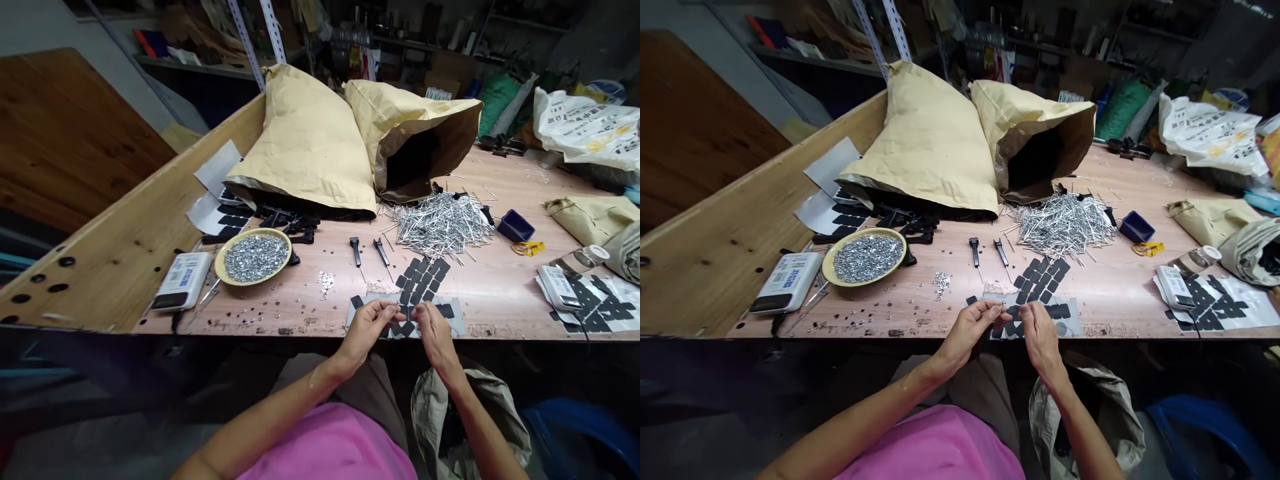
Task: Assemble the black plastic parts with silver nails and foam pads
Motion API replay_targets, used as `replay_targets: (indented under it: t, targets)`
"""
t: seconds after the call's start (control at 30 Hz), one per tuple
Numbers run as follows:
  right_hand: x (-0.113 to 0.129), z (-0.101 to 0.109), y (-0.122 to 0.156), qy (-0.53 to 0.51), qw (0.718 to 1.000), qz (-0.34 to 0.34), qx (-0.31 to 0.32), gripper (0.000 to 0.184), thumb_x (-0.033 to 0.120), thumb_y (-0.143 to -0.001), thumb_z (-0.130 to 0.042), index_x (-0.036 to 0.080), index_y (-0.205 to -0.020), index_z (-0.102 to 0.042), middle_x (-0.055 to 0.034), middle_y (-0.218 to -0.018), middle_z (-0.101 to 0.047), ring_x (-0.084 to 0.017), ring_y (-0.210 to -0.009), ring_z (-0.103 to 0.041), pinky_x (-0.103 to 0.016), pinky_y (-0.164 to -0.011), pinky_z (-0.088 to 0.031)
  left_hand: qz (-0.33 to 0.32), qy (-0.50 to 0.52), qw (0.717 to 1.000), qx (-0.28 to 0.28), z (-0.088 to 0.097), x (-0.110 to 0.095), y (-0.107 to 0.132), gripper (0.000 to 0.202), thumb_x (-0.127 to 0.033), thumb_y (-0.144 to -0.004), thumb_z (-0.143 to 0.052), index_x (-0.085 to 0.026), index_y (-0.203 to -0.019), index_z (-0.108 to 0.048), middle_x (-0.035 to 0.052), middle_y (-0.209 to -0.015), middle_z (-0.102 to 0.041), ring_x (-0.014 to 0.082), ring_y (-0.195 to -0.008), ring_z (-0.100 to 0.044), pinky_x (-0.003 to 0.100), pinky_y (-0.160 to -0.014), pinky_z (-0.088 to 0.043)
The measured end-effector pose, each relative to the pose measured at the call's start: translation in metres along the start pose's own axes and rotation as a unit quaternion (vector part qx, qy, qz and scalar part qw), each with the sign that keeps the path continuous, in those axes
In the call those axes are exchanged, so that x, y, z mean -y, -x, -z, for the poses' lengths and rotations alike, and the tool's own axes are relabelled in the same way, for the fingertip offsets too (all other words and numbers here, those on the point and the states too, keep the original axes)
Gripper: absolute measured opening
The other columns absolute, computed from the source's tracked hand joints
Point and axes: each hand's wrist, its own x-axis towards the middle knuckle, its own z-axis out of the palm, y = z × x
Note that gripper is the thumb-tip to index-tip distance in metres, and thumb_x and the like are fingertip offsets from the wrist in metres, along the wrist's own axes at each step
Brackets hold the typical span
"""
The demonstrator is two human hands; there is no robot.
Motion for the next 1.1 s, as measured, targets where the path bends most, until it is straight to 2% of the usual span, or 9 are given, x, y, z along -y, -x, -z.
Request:
replay_targets:
  t: [0.1, 0.2, 0.37, 0.47, 0.57, 0.63, 0.73, 0.9, 1.1]
  targets:
    - [0.002, -0.011, 0.008, -0.127, 0.989, -0.028, 0.074, 0.042, 0.06, -0.086, -0.038, 0.021, -0.087, -0.055, -0.0037, -0.082, -0.06, -0.018, -0.078, -0.058, -0.029, -0.069, -0.048, -0.018, 0.085, 0.996, -0.036, -0.005, -0.001, -0.006, 0.038, -0.05, -0.07, -0.065, -0.015, -0.084, -0.06, 0.0049, -0.076, -0.07, 0.0163, -0.079, -0.064, 0.029, -0.079, -0.048]
    - [0.002, -0.022, 0.015, -0.238, 0.962, -0.084, 0.103, 0.045, 0.061, -0.082, -0.044, 0.022, -0.102, -0.054, -0.0039, -0.083, -0.061, -0.019, -0.077, -0.06, -0.029, -0.064, -0.05, -0.004, 0.078, 0.997, -0.011, -0.004, 0.004, -0.012, 0.04, -0.051, -0.071, -0.065, -0.015, -0.086, -0.06, 0.0056, -0.079, -0.07, 0.0152, -0.07, -0.064, 0.029, -0.071, -0.05]
    - [0.003, -0.024, 0.027, -0.39, 0.873, -0.24, 0.169, 0.046, 0.064, -0.076, -0.051, 0.021, -0.092, -0.055, 0.0006, -0.069, -0.055, -0.01, -0.046, -0.05, -0.024, -0.043, -0.042, -0.04, -0.059, 0.997, 0.039, 0.006, 0.013, -0.021, 0.033, -0.047, -0.076, -0.061, -0.014, -0.078, -0.062, 0.0058, -0.077, -0.07, 0.0165, -0.073, -0.063, 0.026, -0.067, -0.048]
    - [0.003, -0.017, 0.031, -0.389, 0.866, -0.264, 0.169, 0.046, 0.064, -0.076, -0.05, 0.021, -0.091, -0.053, 0.0065, -0.056, -0.047, -0.006, -0.035, -0.036, -0.02, -0.036, -0.033, -0.114, -0.2, 0.97, 0.085, 0.014, 0.013, -0.032, 0.026, -0.036, -0.085, -0.053, -0.015, -0.078, -0.066, 0.0047, -0.078, -0.07, 0.0172, -0.078, -0.063, 0.029, -0.073, -0.049]
    - [-0.007, -0.007, 0.03, -0.289, 0.91, -0.278, 0.099, 0.047, 0.065, -0.076, -0.045, 0.021, -0.092, -0.051, 0.0092, -0.05, -0.043, -0.005, -0.03, -0.027, -0.018, -0.032, -0.023, -0.224, -0.41, 0.883, 0.055, 0.035, 0.009, -0.057, 0.02, -0.022, -0.087, -0.05, -0.018, -0.083, -0.069, 0.0062, -0.094, -0.069, 0.0216, -0.094, -0.059, 0.038, -0.084, -0.047]
    - [-0.018, 0.002, 0.029, -0.186, 0.945, -0.266, 0.048, 0.045, 0.062, -0.078, -0.042, 0.02, -0.092, -0.053, 0.0059, -0.056, -0.05, -0.007, -0.032, -0.034, -0.02, -0.034, -0.025, -0.258, -0.536, 0.803, -0.035, 0.056, 0.01, -0.08, 0.025, -0.011, -0.086, -0.046, -0.018, -0.09, -0.069, 0.0103, -0.109, -0.065, 0.0276, -0.108, -0.053, 0.046, -0.086, -0.046]
    - [-0.03, 0.013, 0.028, 0.048, 0.97, -0.236, 0.004, 0.03, 0.046, -0.085, -0.038, 0.021, -0.09, -0.056, 0.0003, -0.067, -0.061, -0.011, -0.044, -0.051, -0.022, -0.044, -0.031, -0.288, -0.648, 0.703, -0.047, 0.086, 0.016, -0.113, 0.024, -0.006, -0.083, -0.048, -0.019, -0.088, -0.069, 0.0109, -0.122, -0.058, 0.0328, -0.121, -0.043, 0.054, -0.095, -0.039]
    - [-0.038, 0.021, 0.026, 0.436, 0.88, -0.187, -0.021, 0.024, 0.028, -0.091, -0.038, 0.021, -0.094, -0.06, -0.0046, -0.079, -0.068, -0.013, -0.053, -0.057, -0.023, -0.047, -0.022, -0.368, -0.688, 0.625, 0.026, 0.116, 0.032, -0.14, 0.019, -0.007, -0.082, -0.051, -0.02, -0.078, -0.064, 0.0082, -0.121, -0.059, 0.0297, -0.123, -0.043, 0.05, -0.098, -0.04]
    - [-0.049, 0.038, 0.007, 0.558, 0.813, -0.164, -0.033, 0.028, 0.028, -0.092, -0.039, 0.021, -0.104, -0.062, -0.0046, -0.071, -0.067, -0.012, -0.048, -0.057, -0.023, -0.046, -0.022, -0.443, -0.655, 0.609, 0.066, 0.126, 0.038, -0.149, 0.018, -0.009, -0.084, -0.047, -0.021, -0.083, -0.061, 0.009, -0.115, -0.06, 0.0264, -0.119, -0.045, 0.048, -0.097, -0.042]
